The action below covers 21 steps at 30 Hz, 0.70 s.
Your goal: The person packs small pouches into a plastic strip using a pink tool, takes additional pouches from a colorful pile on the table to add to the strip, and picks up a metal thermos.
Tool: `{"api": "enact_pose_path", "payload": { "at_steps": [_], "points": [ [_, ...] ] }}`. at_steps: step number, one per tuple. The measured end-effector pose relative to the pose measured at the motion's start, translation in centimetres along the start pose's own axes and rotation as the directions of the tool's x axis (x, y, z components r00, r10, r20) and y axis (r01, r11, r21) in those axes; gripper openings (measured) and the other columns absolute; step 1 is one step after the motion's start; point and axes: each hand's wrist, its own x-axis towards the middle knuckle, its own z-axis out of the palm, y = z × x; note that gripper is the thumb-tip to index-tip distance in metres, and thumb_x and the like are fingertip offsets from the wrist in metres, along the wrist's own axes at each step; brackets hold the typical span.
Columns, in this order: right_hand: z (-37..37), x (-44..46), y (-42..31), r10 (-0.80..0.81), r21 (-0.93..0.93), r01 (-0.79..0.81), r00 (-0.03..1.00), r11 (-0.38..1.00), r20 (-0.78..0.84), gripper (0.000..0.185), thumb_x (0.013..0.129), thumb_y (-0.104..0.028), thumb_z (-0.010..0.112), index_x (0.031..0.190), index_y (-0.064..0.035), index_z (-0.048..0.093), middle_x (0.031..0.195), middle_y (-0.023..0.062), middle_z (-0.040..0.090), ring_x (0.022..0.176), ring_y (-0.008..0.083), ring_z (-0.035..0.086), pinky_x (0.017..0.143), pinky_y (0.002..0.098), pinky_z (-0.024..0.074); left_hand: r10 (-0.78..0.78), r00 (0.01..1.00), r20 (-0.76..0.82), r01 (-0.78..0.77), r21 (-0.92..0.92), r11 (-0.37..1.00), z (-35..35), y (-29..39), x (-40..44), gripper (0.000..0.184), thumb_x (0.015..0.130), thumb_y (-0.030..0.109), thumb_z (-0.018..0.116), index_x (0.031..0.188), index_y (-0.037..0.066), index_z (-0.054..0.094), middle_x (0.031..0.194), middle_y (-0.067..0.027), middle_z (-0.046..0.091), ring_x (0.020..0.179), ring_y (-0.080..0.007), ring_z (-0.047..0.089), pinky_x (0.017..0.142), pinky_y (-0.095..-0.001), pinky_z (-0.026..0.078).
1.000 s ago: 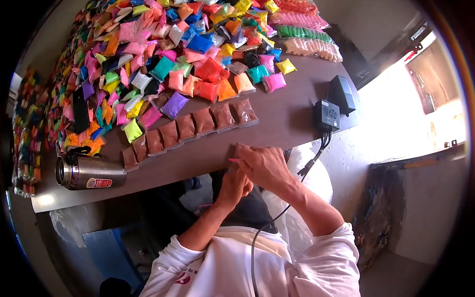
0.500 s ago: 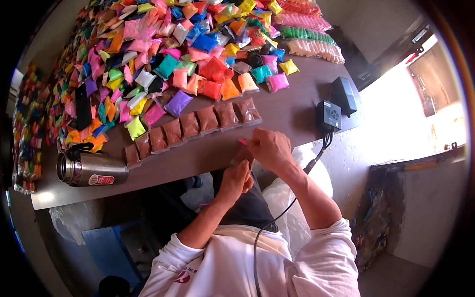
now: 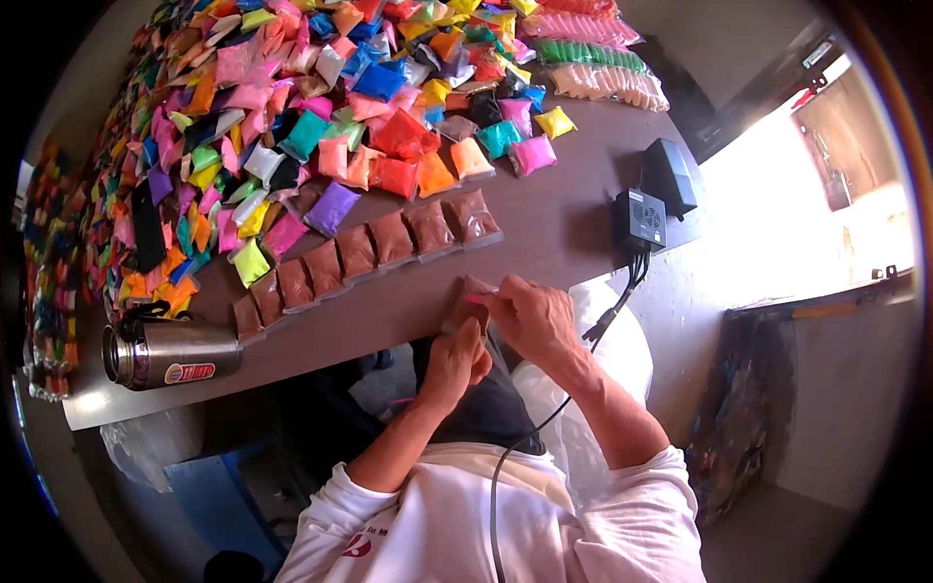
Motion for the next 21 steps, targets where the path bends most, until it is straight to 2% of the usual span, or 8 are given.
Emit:
{"api": "enact_pose_path", "payload": {
  "at_steps": [4,6,7,8,10,14,18,21],
  "points": [
    [0.1,1.1,1.1,0.015,0.080,-0.005,0.992,0.997,-0.124,0.016,0.082,-0.013,0.063,0.070,-0.0028,0.059,0.062,0.0122,0.061,0.056,0.0275,0.061,0.050,0.0363,0.0464,0.036,0.999,0.002,-0.036,-0.034,0.999,0.1,0.2,0.1,0.053,0.097,0.040,0.042,0.054,0.010,0.037,0.048,-0.0051,0.048,0.039,-0.0112,0.042,0.038,-0.0237,0.030],
    [-0.3,1.7,2.9,0.181,-0.087,-0.202,0.962,0.975,-0.204,0.013,0.081,-0.012,0.064,0.072,-0.0030,0.059,0.063,0.0114,0.061,0.055,0.0266,0.061,0.050,0.0360,0.0463,0.034,0.999,-0.003,-0.034,-0.031,0.999,0.0,-0.3,-0.2,0.052,0.097,0.039,0.042,0.055,0.010,0.038,0.047,-0.0049,0.047,0.039,-0.0113,0.042,0.038,-0.0236,0.030],
    [-0.9,1.7,3.3,0.193,0.052,-0.187,0.966,0.981,-0.173,0.015,0.079,-0.013,0.066,0.072,-0.0029,0.058,0.062,0.0121,0.061,0.055,0.0280,0.061,0.050,0.0358,0.0458,0.045,0.999,-0.008,-0.046,-0.018,0.999,-0.2,-0.8,-0.2,0.053,0.098,0.040,0.041,0.055,0.009,0.040,0.047,-0.0026,0.045,0.039,-0.0098,0.041,0.037,-0.0238,0.029],
    [-0.8,1.4,3.2,0.192,0.053,-0.186,0.966,0.981,-0.171,0.015,0.079,-0.013,0.066,0.072,-0.0029,0.058,0.062,0.0121,0.061,0.055,0.0280,0.061,0.050,0.0358,0.0458,0.048,0.999,-0.014,-0.048,-0.005,0.999,-0.4,-1.3,-0.3,0.054,0.099,0.040,0.040,0.055,0.008,0.041,0.046,-0.0003,0.042,0.038,-0.0083,0.039,0.036,-0.0241,0.027],
    [-1.2,0.3,1.2,0.057,0.177,-0.044,0.996,0.983,-0.067,0.016,0.079,-0.015,0.067,0.071,-0.0033,0.058,0.061,0.0132,0.060,0.054,0.0289,0.060,0.049,0.0358,0.0453,0.071,0.997,-0.010,-0.071,-0.005,0.997,-0.3,-1.5,-0.4,0.054,0.099,0.040,0.041,0.055,0.008,0.042,0.046,-0.0002,0.042,0.038,-0.0080,0.039,0.036,-0.0242,0.027],
    [-0.6,0.4,-2.1,-0.237,0.013,0.237,0.971,0.971,-0.038,0.016,0.077,-0.012,0.066,0.067,-0.0032,0.058,0.060,0.0126,0.059,0.053,0.0298,0.058,0.049,0.0375,0.0448,0.062,0.998,0.027,-0.062,0.010,0.998,-0.3,-0.7,-0.2,0.055,0.096,0.046,0.043,0.056,0.009,0.040,0.046,-0.0023,0.044,0.041,-0.0097,0.047,0.038,-0.0233,0.031],
    [-0.2,1.2,-1.2,-0.179,-0.057,0.178,0.984,0.982,-0.009,0.026,0.078,-0.016,0.071,0.065,-0.0027,0.053,0.053,0.0097,0.054,0.048,0.0257,0.056,0.045,0.0347,0.0418,0.050,0.999,0.012,-0.050,-0.015,0.999,0.0,0.2,-0.3,0.056,0.095,0.049,0.042,0.056,0.009,0.040,0.047,-0.0025,0.044,0.040,-0.0092,0.045,0.038,-0.0222,0.031],
    [-0.1,1.7,-0.4,-0.089,-0.010,0.088,0.996,0.996,-0.029,0.025,0.078,-0.016,0.070,0.064,-0.0025,0.054,0.054,0.0100,0.055,0.048,0.0252,0.057,0.046,0.0350,0.0422,0.110,0.994,0.028,-0.111,0.036,0.993,0.1,0.3,0.1,0.051,0.099,0.041,0.039,0.061,0.008,0.043,0.047,0.0003,0.039,0.038,-0.0081,0.039,0.036,-0.0241,0.028]
  ]
}}
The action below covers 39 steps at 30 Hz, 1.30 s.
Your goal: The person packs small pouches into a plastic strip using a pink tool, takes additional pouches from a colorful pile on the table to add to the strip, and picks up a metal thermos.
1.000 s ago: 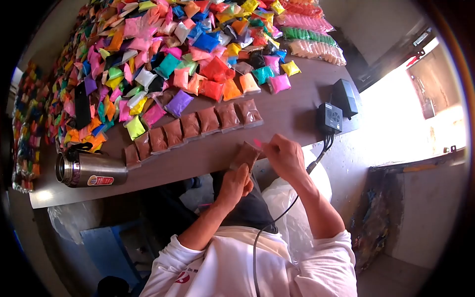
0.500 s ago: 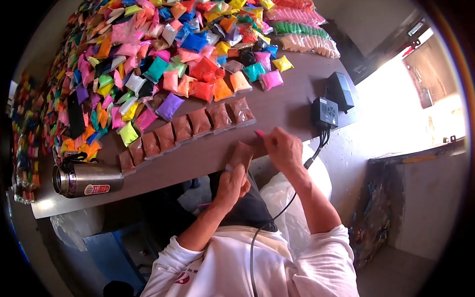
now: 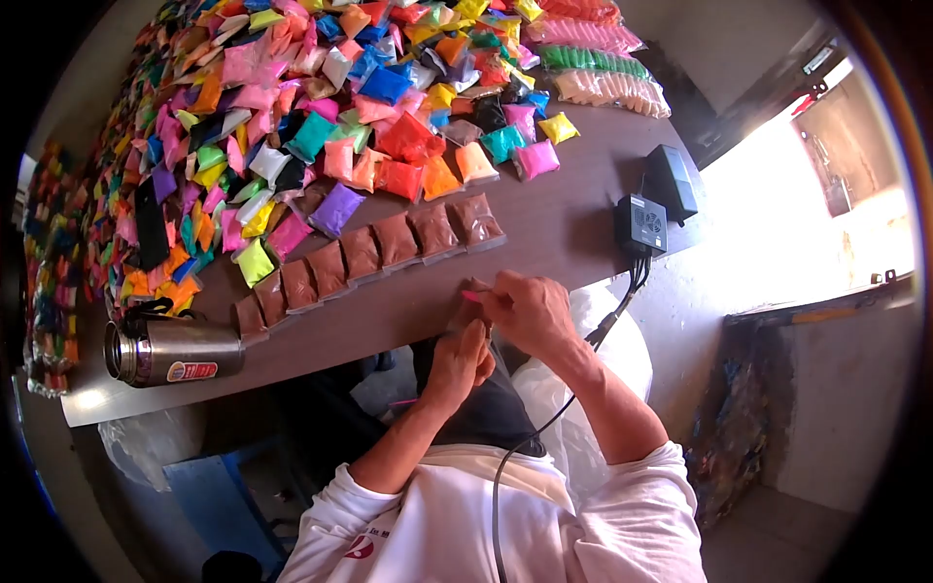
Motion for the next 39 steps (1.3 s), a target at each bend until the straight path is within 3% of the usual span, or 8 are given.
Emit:
{"api": "enact_pose_path", "payload": {
  "at_steps": [7,11,18,25,31,34,36,39],
  "points": [
    [-1.0,0.8,3.4,0.380,0.020,-0.379,0.923,0.925,-0.068,0.017,0.080,-0.018,0.063,0.074,-0.0019,0.060,0.065,0.0159,0.060,0.058,0.0308,0.060,0.053,0.0383,0.0461,-0.021,0.999,-0.040,0.021,0.008,1.000,-0.3,-1.1,-0.5,0.056,0.099,0.041,0.041,0.054,0.008,0.041,0.045,-0.0005,0.040,0.037,-0.0093,0.040,0.036,-0.0247,0.028],
    [-0.6,-1.5,1.3,0.196,0.238,-0.172,0.977,0.956,-0.079,0.012,0.079,-0.012,0.064,0.074,-0.0021,0.059,0.062,0.0145,0.057,0.055,0.0264,0.058,0.051,0.0354,0.0449,0.024,1.000,-0.014,-0.024,-0.048,0.999,-0.3,-1.2,-0.4,0.056,0.099,0.040,0.042,0.054,0.007,0.042,0.045,-0.0008,0.042,0.037,-0.0091,0.041,0.036,-0.0248,0.028],
    [0.6,-1.3,-0.3,0.091,0.020,-0.091,0.996,0.996,-0.005,0.025,0.078,-0.022,0.073,0.071,-0.0022,0.059,0.057,0.0111,0.058,0.048,0.0227,0.057,0.047,0.0327,0.0435,-0.086,0.995,-0.050,0.085,-0.025,0.996,0.3,0.5,-0.1,0.052,0.098,0.038,0.043,0.055,0.009,0.040,0.045,-0.0017,0.043,0.037,-0.0105,0.041,0.036,-0.0235,0.028],
    [0.3,-1.2,0.6,0.285,0.188,-0.261,0.952,0.947,-0.111,0.019,0.083,-0.022,0.067,0.085,-0.0042,0.065,0.067,0.0113,0.065,0.061,0.0261,0.065,0.055,0.0345,0.0492,0.012,0.999,-0.030,-0.015,-0.121,0.993,0.8,-1.0,0.8,0.043,0.099,0.030,0.043,0.063,0.007,0.048,0.049,0.0029,0.040,0.037,-0.0067,0.038,0.035,-0.0228,0.027],
    [-0.9,-2.6,-0.7,0.300,0.052,-0.302,0.953,0.952,0.030,0.027,0.081,-0.025,0.069,0.099,-0.0059,0.064,0.063,0.0098,0.061,0.055,0.0181,0.061,0.051,0.0301,0.0455,-0.012,0.999,-0.039,0.002,-0.237,0.971,1.7,-1.4,1.1,0.037,0.097,0.027,0.047,0.065,0.009,0.048,0.050,0.0053,0.039,0.037,-0.0049,0.038,0.034,-0.0217,0.026],
    [-1.5,-1.8,-0.2,0.348,0.087,-0.359,0.930,0.929,0.117,0.025,0.082,-0.024,0.069,0.102,-0.0084,0.065,0.078,0.0143,0.068,0.071,0.0263,0.067,0.063,0.0344,0.0524,-0.084,0.996,0.038,0.092,-0.326,0.941,1.5,-1.7,0.9,0.040,0.096,0.032,0.049,0.063,0.009,0.048,0.049,0.0039,0.042,0.038,-0.0055,0.039,0.035,-0.0220,0.028],
    [-1.9,-1.4,0.7,0.331,0.122,-0.347,0.934,0.930,0.131,0.025,0.083,-0.023,0.068,0.103,-0.0084,0.066,0.079,0.0141,0.068,0.071,0.0253,0.067,0.063,0.0337,0.0526,-0.183,0.978,0.098,0.181,0.025,0.983,0.5,-2.8,0.5,0.045,0.093,0.040,0.050,0.060,0.009,0.049,0.049,0.0016,0.046,0.040,-0.0069,0.042,0.037,-0.0225,0.030],
    [-2.1,-0.8,3.6,0.431,0.134,-0.421,0.901,0.897,-0.054,0.021,0.084,-0.020,0.065,0.102,-0.0082,0.068,0.081,0.0137,0.068,0.072,0.0229,0.067,0.063,0.0314,0.0528,-0.218,0.975,0.044,0.215,0.066,0.975,-1.8,-4.9,-0.3,0.047,0.091,0.043,0.052,0.059,0.009,0.049,0.050,-0.0007,0.050,0.041,-0.0083,0.043,0.039,-0.0231,0.031]
  ]
}}
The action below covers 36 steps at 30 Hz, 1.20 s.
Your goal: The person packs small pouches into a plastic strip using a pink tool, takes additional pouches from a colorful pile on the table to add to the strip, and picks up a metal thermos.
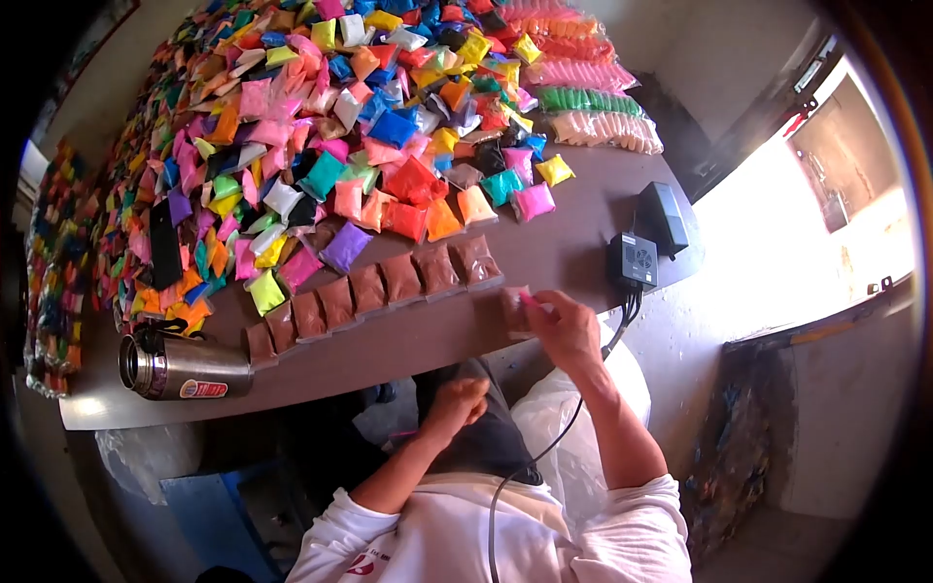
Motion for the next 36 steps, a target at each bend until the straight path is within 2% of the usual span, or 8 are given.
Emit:
{"api": "enact_pose_path", "payload": {
  "at_steps": [7,9,14,24,28,29,30,36],
  "points": [
    [-0.2,4.1,0.8,-0.057,-0.127,0.040,0.990,0.991,-0.126,0.023,0.083,-0.026,0.062,0.097,-0.0089,0.069,0.079,0.0158,0.067,0.073,0.0300,0.066,0.069,0.0374,0.0506,-0.357,0.889,-0.288,0.303,-0.215,0.928,-9.1,-7.7,-3.1,0.035,0.088,0.036,0.055,0.063,0.014,0.044,0.054,-0.0021,0.049,0.042,-0.0112,0.040,0.040,-0.0244,0.029],
    [0.2,5.3,0.5,-0.069,-0.154,0.047,0.988,0.987,-0.139,0.024,0.083,-0.026,0.061,0.097,-0.0090,0.069,0.080,0.0159,0.067,0.074,0.0304,0.066,0.069,0.0379,0.0506,-0.542,0.732,-0.413,0.410,-0.369,0.834,-11.0,-10.0,-3.8,0.034,0.087,0.036,0.055,0.064,0.016,0.042,0.057,-0.0025,0.050,0.044,-0.0135,0.041,0.041,-0.0262,0.030],
    [1.3,7.3,-0.2,-0.119,-0.173,0.093,0.982,0.980,-0.145,0.025,0.083,-0.028,0.060,0.098,-0.0096,0.069,0.083,0.0165,0.067,0.077,0.0328,0.065,0.071,0.0389,0.0508,-0.529,0.758,-0.382,0.312,-0.500,0.808,-12.9,-11.6,-4.5,0.030,0.087,0.037,0.055,0.067,0.018,0.042,0.057,-0.0023,0.049,0.046,-0.0142,0.041,0.042,-0.0276,0.030],
    [2.5,7.3,-0.9,-0.126,-0.113,0.108,0.979,0.988,-0.162,0.023,0.086,-0.026,0.060,0.100,-0.0086,0.068,0.083,0.0172,0.067,0.075,0.0320,0.065,0.067,0.0377,0.0501,-0.430,0.761,-0.485,0.306,-0.316,0.898,-13.7,-13.0,-2.6,0.024,0.083,0.030,0.052,0.069,0.010,0.049,0.056,-0.0034,0.051,0.041,-0.0131,0.044,0.038,-0.0261,0.032],
    [3.3,4.9,-4.0,-0.333,0.015,0.346,0.912,0.938,-0.239,0.015,0.091,-0.015,0.055,0.096,-0.0043,0.063,0.072,0.0199,0.058,0.065,0.0343,0.060,0.059,0.0372,0.0456,-0.395,0.736,-0.550,0.190,-0.391,0.900,-13.6,-14.6,-2.3,0.022,0.081,0.026,0.056,0.068,0.011,0.048,0.056,-0.0043,0.048,0.038,-0.0133,0.039,0.034,-0.0281,0.028],
    [3.7,3.9,-5.4,-0.438,-0.005,0.450,0.867,0.893,-0.240,0.012,0.091,-0.013,0.055,0.089,-0.0023,0.061,0.069,0.0201,0.055,0.062,0.0357,0.058,0.057,0.0387,0.0446,-0.394,0.720,-0.571,0.178,-0.397,0.901,-13.6,-14.6,-2.4,0.022,0.081,0.026,0.056,0.068,0.011,0.048,0.056,-0.0043,0.048,0.038,-0.0133,0.039,0.034,-0.0281,0.028],
    [4.1,2.8,-6.3,-0.507,-0.064,0.503,0.846,0.862,-0.165,0.010,0.089,-0.009,0.056,0.084,-0.0009,0.059,0.067,0.0151,0.055,0.056,0.0274,0.049,0.055,0.0322,0.0429,-0.392,0.741,-0.545,0.197,-0.382,0.903,-13.6,-14.5,-2.4,0.024,0.082,0.029,0.055,0.068,0.009,0.051,0.055,-0.0038,0.051,0.038,-0.0124,0.041,0.035,-0.0278,0.030],
    [8.6,-3.1,-14.1,-0.907,0.084,0.910,0.392,0.407,0.151,0.007,0.075,-0.008,0.064,0.080,-0.0049,0.060,0.108,0.0130,0.060,0.098,0.0304,0.056,0.083,0.0421,0.0446,-0.442,0.729,-0.522,0.267,-0.378,0.886,-13.8,-15.3,-1.6,0.031,0.087,0.032,0.056,0.067,0.009,0.054,0.056,-0.0033,0.056,0.039,-0.0112,0.044,0.035,-0.0263,0.031]
  ]
}}
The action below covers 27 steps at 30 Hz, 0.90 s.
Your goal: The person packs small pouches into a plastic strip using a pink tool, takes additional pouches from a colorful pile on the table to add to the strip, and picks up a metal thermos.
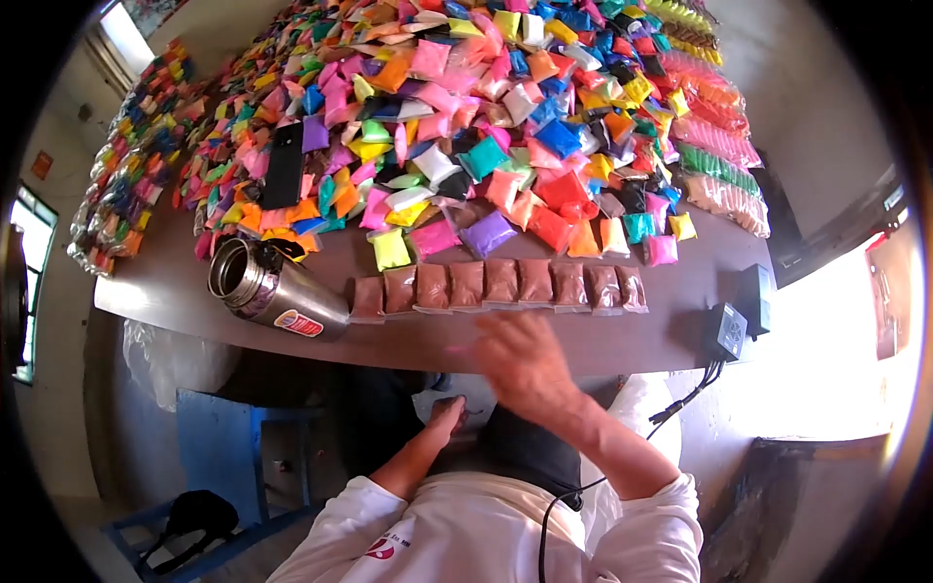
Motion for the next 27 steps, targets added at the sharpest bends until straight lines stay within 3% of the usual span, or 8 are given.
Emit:
{"api": "enact_pose_path", "payload": {
  "at_steps": [3,8,14,20,22,23,27],
  "points": [
    [3.0,2.5,-1.7,-0.114,0.092,0.109,0.992,0.990,0.052,0.008,0.075,-0.010,0.065,0.081,-0.0062,0.061,0.121,0.0145,0.054,0.112,0.0317,0.050,0.092,0.0443,0.0398,0.046,0.999,0.014,-0.046,-0.023,0.999,0.0,-0.1,-0.2,0.031,0.088,0.033,0.057,0.068,0.009,0.054,0.056,-0.0029,0.055,0.039,-0.0110,0.044,0.035,-0.0260,0.031],
    [6.8,5.1,-2.9,-0.185,0.092,0.175,0.977,0.980,0.110,0.010,0.075,-0.014,0.067,0.079,-0.0072,0.062,0.124,0.0154,0.051,0.120,0.0307,0.045,0.097,0.0451,0.0352,0.023,1.000,-0.014,-0.024,-0.046,0.999,-0.3,1.8,-2.6,0.028,0.088,0.032,0.057,0.071,0.010,0.053,0.055,-0.0014,0.052,0.038,-0.0087,0.041,0.035,-0.0247,0.029],
    [9.5,6.3,-2.3,-0.132,0.089,0.125,0.988,0.988,0.082,0.010,0.077,-0.014,0.065,0.077,-0.0048,0.061,0.122,0.0175,0.051,0.119,0.0314,0.046,0.095,0.0468,0.0356,0.035,0.999,0.003,-0.034,-0.078,0.996,-0.1,1.8,-2.7,0.026,0.087,0.029,0.056,0.070,0.010,0.052,0.055,-0.0014,0.052,0.038,-0.0083,0.040,0.034,-0.0238,0.028],
    [7.3,5.7,-2.5,-0.036,0.152,0.046,0.997,0.987,-0.068,0.012,0.079,-0.013,0.061,0.083,-0.0011,0.061,0.120,0.0195,0.054,0.117,0.0340,0.048,0.097,0.0435,0.0372,0.057,0.998,-0.006,-0.057,-0.085,0.995,0.2,1.5,-2.0,0.027,0.087,0.029,0.057,0.069,0.010,0.051,0.054,-0.0012,0.052,0.038,-0.0082,0.040,0.034,-0.0237,0.028],
    [6.3,4.4,-1.6,0.152,0.025,-0.150,0.982,0.988,-0.114,0.020,0.073,-0.005,0.062,0.093,-0.0022,0.061,0.126,0.0199,0.050,0.121,0.0363,0.045,0.098,0.0476,0.0356,0.059,0.998,0.015,-0.057,-0.072,0.996,0.0,1.1,-1.5,0.027,0.087,0.030,0.056,0.069,0.010,0.052,0.054,-0.0016,0.052,0.038,-0.0084,0.041,0.034,-0.0239,0.029],
    [5.6,4.0,-1.1,0.158,0.023,-0.157,0.979,0.987,-0.128,0.024,0.072,-0.003,0.061,0.095,-0.0024,0.061,0.125,0.0187,0.052,0.121,0.0357,0.045,0.098,0.0476,0.0358,0.060,0.998,0.028,-0.058,-0.066,0.996,-0.1,0.8,-1.3,0.028,0.087,0.030,0.056,0.068,0.010,0.053,0.054,-0.0020,0.053,0.038,-0.0086,0.042,0.034,-0.0242,0.030],
    [6.1,2.5,0.6,0.139,-0.024,-0.140,0.990,0.990,-0.030,0.022,0.075,-0.004,0.061,0.097,-0.0021,0.060,0.124,0.0179,0.053,0.120,0.0344,0.047,0.098,0.0444,0.0374,0.055,0.998,0.024,-0.056,0.043,0.998,0.3,0.0,0.0,0.030,0.086,0.033,0.056,0.069,0.009,0.056,0.055,-0.0031,0.055,0.038,-0.0106,0.044,0.035,-0.0250,0.032]
  ]
}}
